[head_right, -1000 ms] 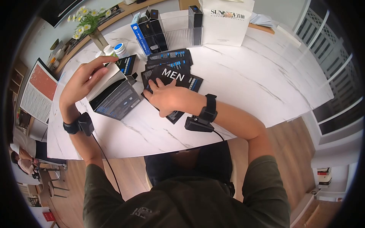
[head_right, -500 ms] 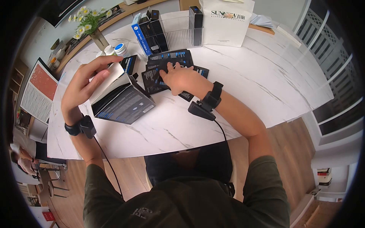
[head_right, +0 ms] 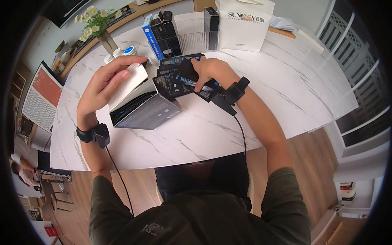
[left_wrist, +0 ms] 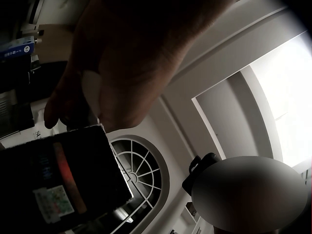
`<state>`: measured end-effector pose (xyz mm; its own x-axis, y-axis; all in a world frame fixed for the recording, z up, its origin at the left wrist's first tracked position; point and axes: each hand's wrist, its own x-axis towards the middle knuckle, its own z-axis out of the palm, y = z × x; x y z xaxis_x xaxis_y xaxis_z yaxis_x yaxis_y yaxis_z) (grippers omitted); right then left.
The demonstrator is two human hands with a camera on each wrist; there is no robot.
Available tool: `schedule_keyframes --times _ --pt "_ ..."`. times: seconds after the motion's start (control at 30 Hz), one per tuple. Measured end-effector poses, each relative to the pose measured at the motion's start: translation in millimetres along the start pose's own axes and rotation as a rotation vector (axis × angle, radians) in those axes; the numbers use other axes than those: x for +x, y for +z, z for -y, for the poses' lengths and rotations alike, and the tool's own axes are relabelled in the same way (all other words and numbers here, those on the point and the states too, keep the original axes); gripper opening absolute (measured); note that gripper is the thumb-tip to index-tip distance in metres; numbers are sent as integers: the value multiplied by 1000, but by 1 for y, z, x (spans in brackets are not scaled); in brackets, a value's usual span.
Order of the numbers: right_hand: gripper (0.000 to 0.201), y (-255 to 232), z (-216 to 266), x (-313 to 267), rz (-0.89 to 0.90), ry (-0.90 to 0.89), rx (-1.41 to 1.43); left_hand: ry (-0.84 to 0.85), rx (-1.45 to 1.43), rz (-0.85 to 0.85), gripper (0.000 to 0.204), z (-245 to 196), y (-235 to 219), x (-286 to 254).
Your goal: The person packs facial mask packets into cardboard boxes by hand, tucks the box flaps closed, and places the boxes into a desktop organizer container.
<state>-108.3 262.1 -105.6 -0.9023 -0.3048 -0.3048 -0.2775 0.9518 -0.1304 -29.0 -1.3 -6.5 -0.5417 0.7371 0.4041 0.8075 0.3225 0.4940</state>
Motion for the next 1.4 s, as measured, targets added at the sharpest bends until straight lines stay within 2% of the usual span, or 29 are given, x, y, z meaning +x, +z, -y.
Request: schedule_keyframes --times 0.17,0.23,0.27,0.5,0.57,0.7,0.77,0.9,0.97,1.0,1.03,1.1,1.13,1.23,1.3,1.33,1.37,1.4 --pt "117 -2 1 -2 -44 44 -37 -25 -19 17 31 2 9 4" --pt "116 -2 -2 0 -58 38 -48 -180 -82 105 35 1 10 5" --pt "116 -2 -3 1 -71 32 -60 -205 -40 131 38 2 11 6" --pt "98 -5 -7 4 -150 -4 -36 -137 36 123 40 10 14 9" --pt "86 -5 -7 4 -190 -10 -58 -122 45 193 37 10 14 10" --pt "78 -6 -8 5 -229 -23 -82 -145 45 254 35 13 16 11" --pt "70 -6 -10 7 -277 -38 -81 -29 67 223 34 16 18 11" --pt "60 -13 -14 7 -350 -88 -26 -4 108 232 34 18 18 11" --pt "53 -17 -21 10 -372 -185 92 31 79 219 33 19 20 11" --pt "44 -19 -21 6 -482 -264 150 30 78 217 33 18 20 12" --pt "44 -23 -22 3 -481 -265 148 45 77 217 33 17 21 12" --pt "38 -38 -24 -7 -594 -428 209 59 75 216 33 13 23 13" --pt "38 -47 -20 -15 -592 -428 209 71 57 212 34 11 23 14" --pt "37 -72 -10 -43 -784 -354 416 97 40 203 35 11 25 14" --pt "36 -74 -5 -56 -1026 -465 663 109 43 200 35 10 26 14" --pt "24 -80 6 -70 -1085 -641 893 107 37 215 32 9 26 15" --pt "16 -86 20 -85 -1016 -677 1092 106 31 232 30 8 26 15" --pt "17 -87 26 -94 -1023 -661 1075 107 31 234 30 7 27 15"
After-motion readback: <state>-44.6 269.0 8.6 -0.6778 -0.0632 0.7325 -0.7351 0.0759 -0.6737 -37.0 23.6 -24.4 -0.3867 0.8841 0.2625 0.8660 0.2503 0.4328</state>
